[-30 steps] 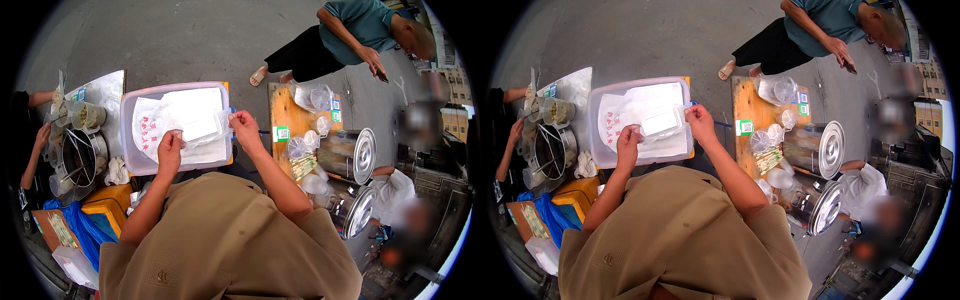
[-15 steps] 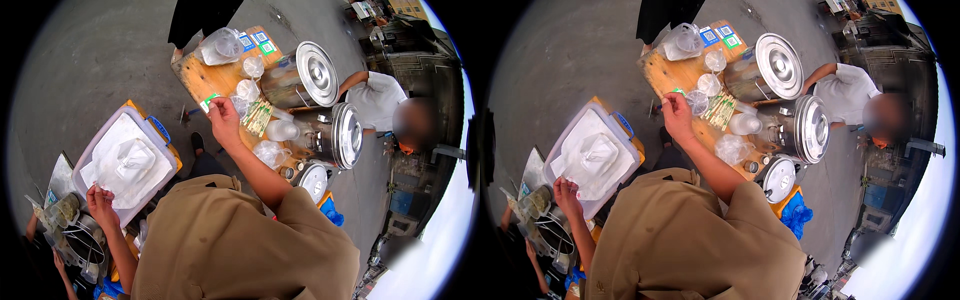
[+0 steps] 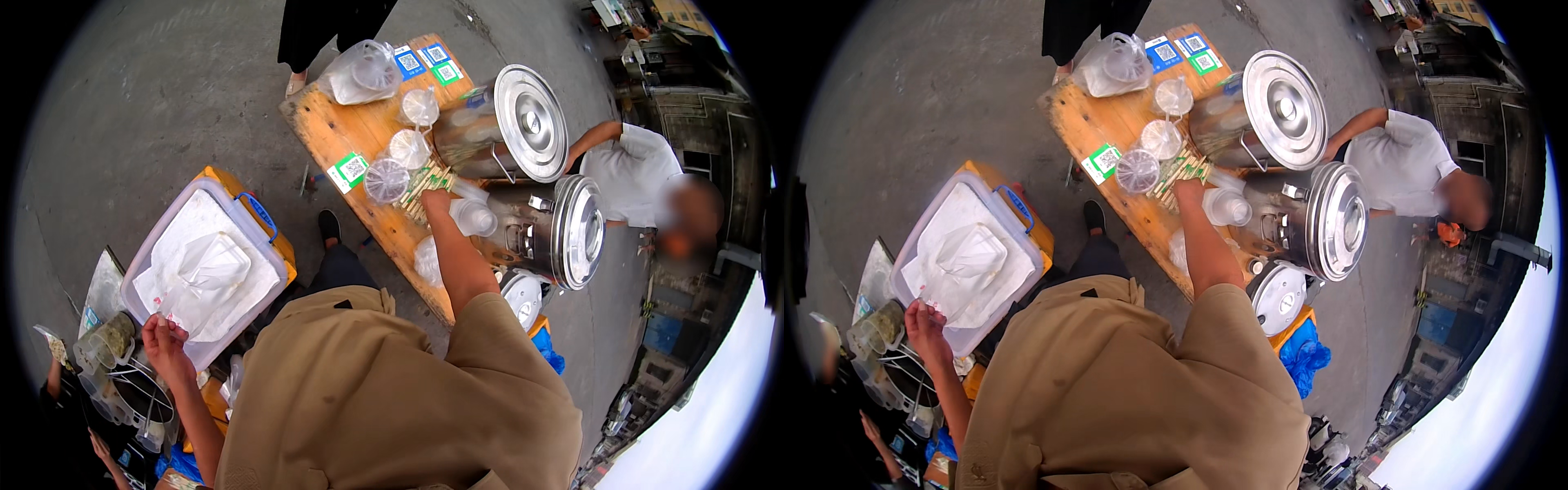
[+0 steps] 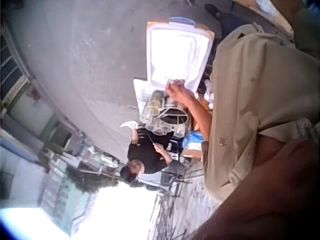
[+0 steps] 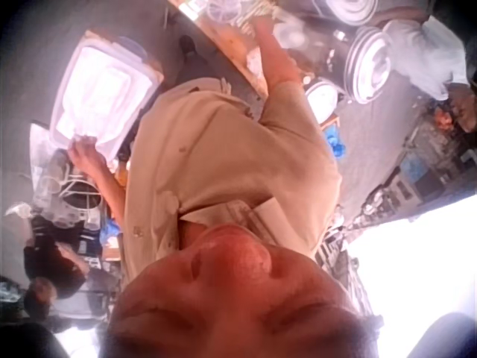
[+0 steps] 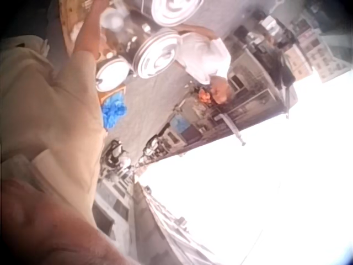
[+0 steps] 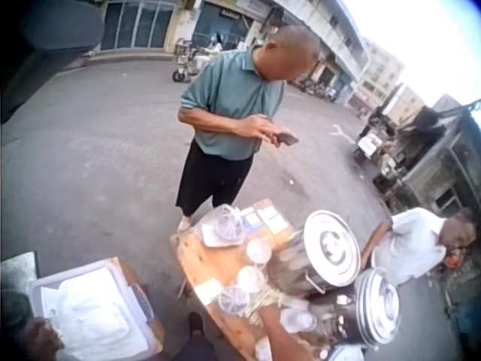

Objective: The person prepares and packs street food by transferring noodles and toppings into containers, adding sauce from a large pot using a ladle, and placing the containers into plastic bags.

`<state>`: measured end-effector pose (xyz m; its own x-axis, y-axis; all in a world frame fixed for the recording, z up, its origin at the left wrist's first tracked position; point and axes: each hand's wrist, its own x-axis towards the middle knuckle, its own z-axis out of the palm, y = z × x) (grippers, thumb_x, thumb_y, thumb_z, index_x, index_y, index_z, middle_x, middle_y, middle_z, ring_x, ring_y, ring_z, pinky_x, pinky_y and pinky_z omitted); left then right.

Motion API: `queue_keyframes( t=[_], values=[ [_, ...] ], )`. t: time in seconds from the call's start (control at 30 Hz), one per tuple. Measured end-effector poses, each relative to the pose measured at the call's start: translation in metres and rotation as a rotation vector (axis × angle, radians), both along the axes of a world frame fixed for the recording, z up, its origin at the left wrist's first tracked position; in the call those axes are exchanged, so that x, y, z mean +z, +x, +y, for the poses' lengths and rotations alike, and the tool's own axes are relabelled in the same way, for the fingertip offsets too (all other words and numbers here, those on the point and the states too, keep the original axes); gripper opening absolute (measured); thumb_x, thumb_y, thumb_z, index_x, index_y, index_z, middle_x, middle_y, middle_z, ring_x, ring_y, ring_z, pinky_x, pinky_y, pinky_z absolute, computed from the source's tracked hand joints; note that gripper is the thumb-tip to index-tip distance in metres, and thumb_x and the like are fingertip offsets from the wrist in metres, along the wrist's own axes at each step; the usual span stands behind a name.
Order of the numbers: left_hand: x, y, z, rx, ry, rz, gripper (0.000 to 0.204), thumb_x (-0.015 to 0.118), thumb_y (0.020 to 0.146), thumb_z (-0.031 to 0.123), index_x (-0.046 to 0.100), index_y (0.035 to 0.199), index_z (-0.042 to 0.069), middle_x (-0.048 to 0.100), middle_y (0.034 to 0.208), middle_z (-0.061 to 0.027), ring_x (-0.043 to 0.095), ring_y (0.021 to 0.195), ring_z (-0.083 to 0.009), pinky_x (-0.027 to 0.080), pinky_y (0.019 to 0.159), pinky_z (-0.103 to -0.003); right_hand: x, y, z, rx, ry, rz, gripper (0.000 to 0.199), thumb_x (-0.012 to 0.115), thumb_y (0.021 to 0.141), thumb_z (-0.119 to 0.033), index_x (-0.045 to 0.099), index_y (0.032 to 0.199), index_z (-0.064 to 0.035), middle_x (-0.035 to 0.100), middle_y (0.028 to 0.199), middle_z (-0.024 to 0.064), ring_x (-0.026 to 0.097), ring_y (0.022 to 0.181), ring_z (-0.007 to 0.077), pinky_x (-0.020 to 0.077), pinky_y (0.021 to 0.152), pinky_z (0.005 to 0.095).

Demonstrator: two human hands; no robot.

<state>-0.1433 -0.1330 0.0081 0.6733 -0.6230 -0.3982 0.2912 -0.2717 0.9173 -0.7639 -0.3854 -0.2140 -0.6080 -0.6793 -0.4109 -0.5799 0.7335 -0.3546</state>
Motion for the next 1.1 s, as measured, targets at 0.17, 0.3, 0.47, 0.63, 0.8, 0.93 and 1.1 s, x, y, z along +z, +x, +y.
queue_keyframes(
  t=[0.17, 0.3, 0.47, 0.63, 0.8, 0.93, 1.1],
  values=[
    [0.002, -0.009, -0.006, -0.016, -0.037, 0.021, 0.019, 0.062, 0.103, 0.019, 0.058, 0.116, 0.006, 0.063, 0.088, -0.003, 0.058, 0.068, -0.0094, 0.049, 0.065, -0.024, -0.013, -0.039, -0.014, -0.091, 0.068, -0.31, 0.02, 0.051, 0.089, -0.014, 0.063, 0.086, 0.0015, 0.068, 0.086, 0.0199, 0.068, 0.07, 0.0317, 0.0503, 0.056, 0.0421],
    [0.014, -0.009, 0.002, -0.009, -0.093, 0.034, 0.028, 0.06, 0.102, 0.012, 0.057, 0.129, 0.008, 0.07, 0.097, -0.0055, 0.062, 0.071, -0.0107, 0.051, 0.067, -0.026, 0.1, 0.073, -0.004, -0.161, -0.385, -0.727, 0.01, 0.059, 0.097, -0.008, 0.058, 0.106, -0.0055, 0.065, 0.089, 0.0065, 0.066, 0.071, 0.0142, 0.0542, 0.058, 0.0254],
    [0.009, -0.002, 0.022, -0.13, -0.132, 0.052, 0.032, 0.055, 0.102, 0.01, 0.062, 0.133, 0.005, 0.069, 0.114, -0.0027, 0.06, 0.077, -0.0081, 0.05, 0.075, -0.024, 0.269, 0.287, 0.055, 0.593, -0.579, -1.077, 0.024, 0.053, 0.107, -0.016, 0.058, 0.124, -0.0002, 0.067, 0.119, 0.013, 0.071, 0.101, 0.0201, 0.0564, 0.083, 0.0289],
    [0.013, -0.006, 0.024, -0.184, -0.15, 0.117, 0.045, 0.054, 0.101, 0.006, 0.054, 0.145, 0.007, 0.067, 0.117, 0.0001, 0.057, 0.077, -0.0075, 0.048, 0.076, -0.023, 0.291, 0.445, 0.126, 1.565, -0.429, -1.057, 0.021, 0.055, 0.102, -0.004, 0.06, 0.121, 0.0006, 0.065, 0.115, 0.0141, 0.071, 0.103, 0.0299, 0.0567, 0.082, 0.0356],
    [-0.001, -0.002, 0.028, -0.105, -0.169, 0.138, 0.052, 0.052, 0.099, 0.002, 0.049, 0.151, 0.008, 0.056, 0.144, -0.0025, 0.054, 0.075, -0.0069, 0.048, 0.075, -0.023, 0.188, 0.484, 0.106, 1.848, -0.301, -0.09, 0.022, 0.061, 0.079, 0.002, 0.064, 0.1, 0.0065, 0.066, 0.097, 0.0268, 0.071, 0.084, 0.0406, 0.0584, 0.071, 0.0466],
    [-0.013, -0.008, 0.029, -0.097, -0.176, 0.148, 0.054, 0.053, 0.098, 0.002, 0.047, 0.152, 0.007, 0.05, 0.152, -0.0038, 0.054, 0.078, -0.0067, 0.048, 0.075, -0.023, 0.178, 0.471, 0.089, 1.864, -0.224, -0.167, 0.026, 0.063, 0.083, -0.001, 0.065, 0.107, 0.0074, 0.066, 0.109, 0.0251, 0.07, 0.093, 0.0395, 0.0576, 0.079, 0.0431],
    [-0.004, -0.017, 0.015, -0.12, -0.132, 0.121, 0.054, 0.05, 0.097, 0.002, 0.047, 0.151, 0.005, 0.051, 0.15, -0.0013, 0.052, 0.076, -0.0068, 0.048, 0.076, -0.023, 0.228, 0.406, 0.085, 1.532, -0.403, -0.737, 0.022, 0.064, 0.094, -0.013, 0.069, 0.113, -0.002, 0.07, 0.105, 0.0154, 0.069, 0.087, 0.0325, 0.0556, 0.077, 0.0398]
  ],
)
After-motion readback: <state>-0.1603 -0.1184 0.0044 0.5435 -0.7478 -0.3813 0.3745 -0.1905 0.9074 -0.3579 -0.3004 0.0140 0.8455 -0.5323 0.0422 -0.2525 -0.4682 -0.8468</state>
